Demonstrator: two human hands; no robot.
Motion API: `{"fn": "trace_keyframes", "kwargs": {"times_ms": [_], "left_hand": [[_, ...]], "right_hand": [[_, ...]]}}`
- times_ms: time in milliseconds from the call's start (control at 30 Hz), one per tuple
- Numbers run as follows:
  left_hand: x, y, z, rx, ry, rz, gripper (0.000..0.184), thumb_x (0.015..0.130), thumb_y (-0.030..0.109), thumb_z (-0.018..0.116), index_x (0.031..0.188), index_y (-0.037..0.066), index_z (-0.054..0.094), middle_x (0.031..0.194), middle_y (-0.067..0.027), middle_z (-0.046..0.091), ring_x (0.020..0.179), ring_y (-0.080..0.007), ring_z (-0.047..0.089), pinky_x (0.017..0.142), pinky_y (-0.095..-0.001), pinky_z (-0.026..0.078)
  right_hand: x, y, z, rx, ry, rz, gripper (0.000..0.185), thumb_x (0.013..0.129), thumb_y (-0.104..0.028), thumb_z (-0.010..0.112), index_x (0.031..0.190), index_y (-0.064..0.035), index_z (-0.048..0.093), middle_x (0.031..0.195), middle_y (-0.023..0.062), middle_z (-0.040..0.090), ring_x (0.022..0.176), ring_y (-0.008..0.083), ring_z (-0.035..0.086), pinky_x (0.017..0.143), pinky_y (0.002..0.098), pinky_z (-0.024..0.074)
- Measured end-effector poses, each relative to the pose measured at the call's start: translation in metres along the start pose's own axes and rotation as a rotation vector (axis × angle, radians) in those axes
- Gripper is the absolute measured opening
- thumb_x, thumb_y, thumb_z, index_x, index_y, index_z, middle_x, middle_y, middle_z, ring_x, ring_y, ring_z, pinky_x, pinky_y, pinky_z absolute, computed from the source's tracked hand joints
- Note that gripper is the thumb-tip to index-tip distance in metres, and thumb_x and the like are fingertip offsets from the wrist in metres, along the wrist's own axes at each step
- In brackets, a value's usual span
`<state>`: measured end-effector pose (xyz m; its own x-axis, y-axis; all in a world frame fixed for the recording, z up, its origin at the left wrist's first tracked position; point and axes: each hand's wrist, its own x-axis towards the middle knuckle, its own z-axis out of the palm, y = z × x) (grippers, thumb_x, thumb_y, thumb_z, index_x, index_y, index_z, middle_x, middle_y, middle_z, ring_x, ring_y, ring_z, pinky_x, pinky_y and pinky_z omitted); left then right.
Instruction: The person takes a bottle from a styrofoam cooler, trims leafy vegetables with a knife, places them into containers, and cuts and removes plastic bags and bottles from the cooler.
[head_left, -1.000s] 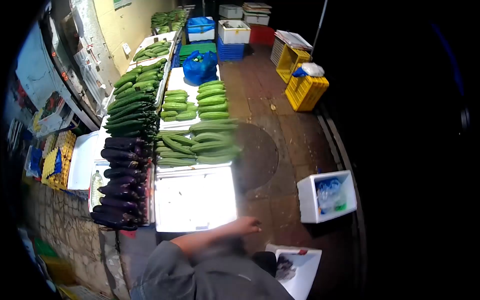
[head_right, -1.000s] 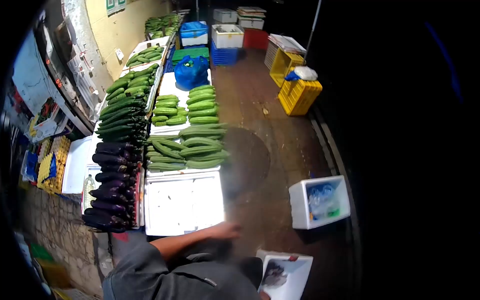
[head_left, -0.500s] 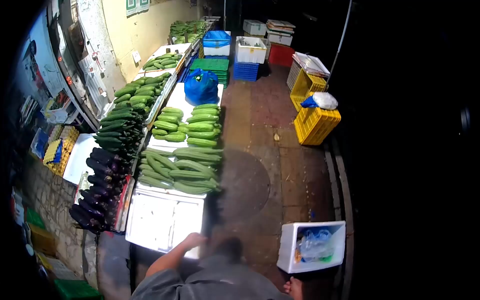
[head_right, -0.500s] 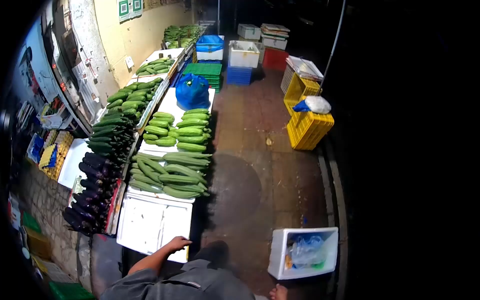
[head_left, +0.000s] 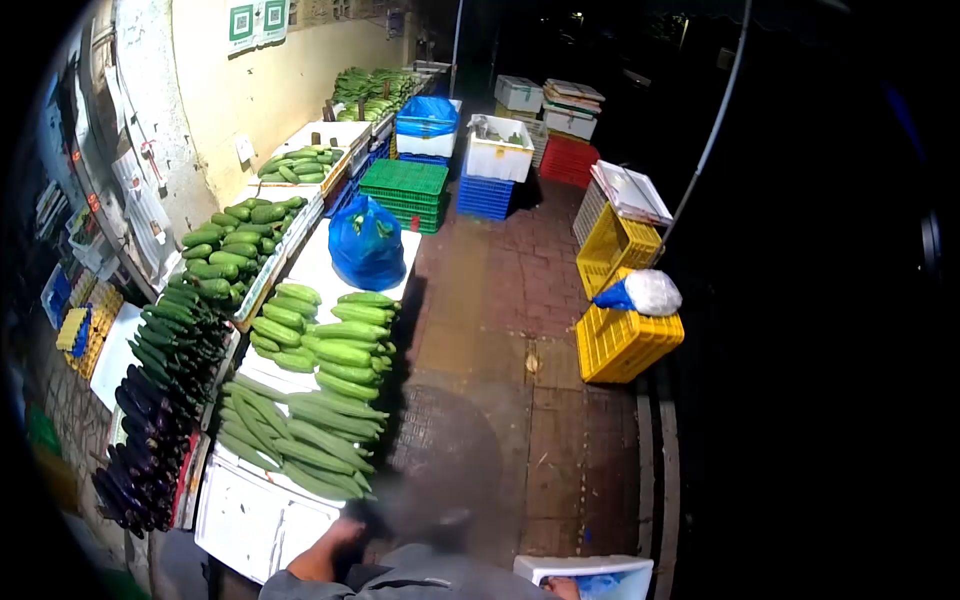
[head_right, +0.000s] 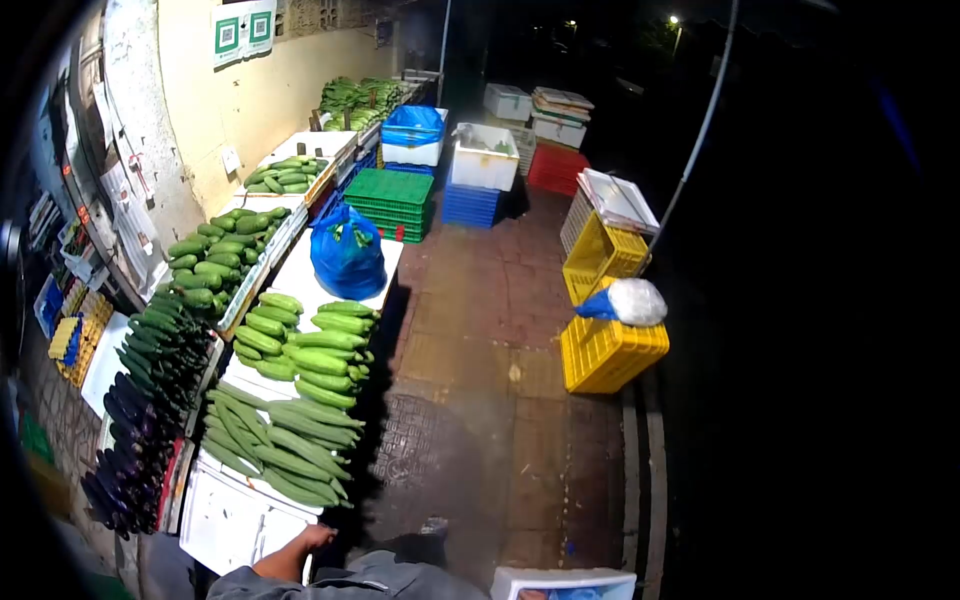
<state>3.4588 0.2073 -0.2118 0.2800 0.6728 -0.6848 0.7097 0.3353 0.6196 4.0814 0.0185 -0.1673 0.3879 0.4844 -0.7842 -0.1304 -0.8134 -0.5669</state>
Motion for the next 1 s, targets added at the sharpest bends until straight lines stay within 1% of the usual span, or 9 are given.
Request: {"fn": "trace_keyframes", "kwargs": {"times_ms": [67,100,133,233,333,633,733,900,1000], "left_hand": [[0.038,0.124,-0.055,-0.083,0.082,-0.223,0.044,0.093,0.043,0.049,0.068,0.008,0.062,0.069,-0.0103,0.062,0.061,-0.0268,0.056,0.060,-0.0404,0.045],[0.081,0.133,-0.065,-0.096,0.208,0.134,0.039,0.096,0.035,0.052,0.067,0.009,0.058,0.059,-0.0050,0.052,0.050,-0.0186,0.048,0.049,-0.0369,0.039],[0.126,0.155,-0.075,-0.407,0.205,-0.007,0.032,0.095,0.028,0.057,0.068,0.010,0.055,0.058,0.0000,0.048,0.044,-0.0134,0.041,0.042,-0.0310,0.032],[0.234,0.233,-0.117,-0.473,0.259,-0.058,0.031,0.087,0.032,0.065,0.093,0.001,0.070,0.071,-0.0071,0.066,0.062,-0.0158,0.061,0.059,-0.0321,0.050],[0.289,0.331,-0.130,-0.441,0.411,-0.097,0.029,0.087,0.029,0.064,0.093,0.002,0.070,0.072,-0.0088,0.067,0.064,-0.0179,0.064,0.061,-0.0333,0.051],[0.449,0.350,-0.128,-0.241,0.142,-0.195,0.029,0.086,0.027,0.063,0.106,0.006,0.067,0.097,-0.0183,0.069,0.086,-0.0322,0.067,0.074,-0.0419,0.051],[0.455,0.475,-0.188,-0.794,0.246,-0.518,0.031,0.091,0.031,0.064,0.104,0.003,0.064,0.090,-0.0109,0.066,0.068,-0.0249,0.062,0.053,-0.0366,0.046],[0.613,0.453,-0.248,-0.930,-0.049,-0.532,0.044,0.078,0.021,0.070,0.120,0.010,0.061,0.100,-0.0104,0.067,0.075,-0.0261,0.064,0.066,-0.0421,0.053],[0.734,0.464,-0.292,0.689,0.075,0.377,0.050,0.079,0.016,0.068,0.128,0.013,0.057,0.099,-0.0102,0.066,0.086,-0.0255,0.062,0.070,-0.0405,0.054]], "right_hand": [[0.039,-0.016,-0.011,-0.281,-0.077,-0.216,0.020,0.093,-0.020,0.057,0.095,-0.0013,0.062,0.070,0.0105,0.059,0.058,0.0223,0.064,0.037,0.0329,0.0382],[0.064,-0.019,-0.019,-0.374,-0.093,-0.302,0.020,0.093,-0.020,0.057,0.095,-0.0011,0.062,0.070,0.0105,0.060,0.058,0.0224,0.064,0.038,0.0331,0.0388],[0.093,-0.023,-0.025,-0.440,-0.110,-0.376,0.020,0.093,-0.020,0.057,0.095,-0.0009,0.063,0.070,0.0105,0.060,0.059,0.0225,0.064,0.038,0.0334,0.0394],[0.136,-0.131,-0.005,0.128,0.017,0.169,0.019,0.094,-0.020,0.059,0.100,-0.0029,0.063,0.076,0.0091,0.062,0.062,0.0229,0.066,0.040,0.0325,0.0391],[0.158,-0.270,0.009,-0.012,-0.030,0.214,0.021,0.095,-0.021,0.059,0.107,-0.0040,0.062,0.081,0.0078,0.063,0.064,0.0232,0.066,0.039,0.0316,0.0384],[0.388,-0.565,0.005,-0.122,-0.186,-0.099,0.028,0.092,-0.026,0.063,0.111,-0.0059,0.061,0.086,0.0069,0.065,0.067,0.0202,0.066,0.042,0.0289,0.0408],[0.447,-0.699,0.021,-0.170,-0.185,-0.161,0.030,0.092,-0.026,0.064,0.112,-0.0046,0.062,0.088,0.0073,0.065,0.070,0.0196,0.067,0.048,0.0282,0.0444],[0.571,-0.841,0.044,-0.059,-0.207,-0.295,0.033,0.092,-0.024,0.062,0.115,0.0003,0.060,0.090,0.0082,0.064,0.076,0.0225,0.067,0.055,0.0276,0.0473],[0.592,-0.908,0.044,-0.105,-0.178,-0.257,0.027,0.094,-0.024,0.059,0.106,-0.0013,0.062,0.086,0.0078,0.063,0.066,0.0201,0.065,0.047,0.0296,0.0428]]}}
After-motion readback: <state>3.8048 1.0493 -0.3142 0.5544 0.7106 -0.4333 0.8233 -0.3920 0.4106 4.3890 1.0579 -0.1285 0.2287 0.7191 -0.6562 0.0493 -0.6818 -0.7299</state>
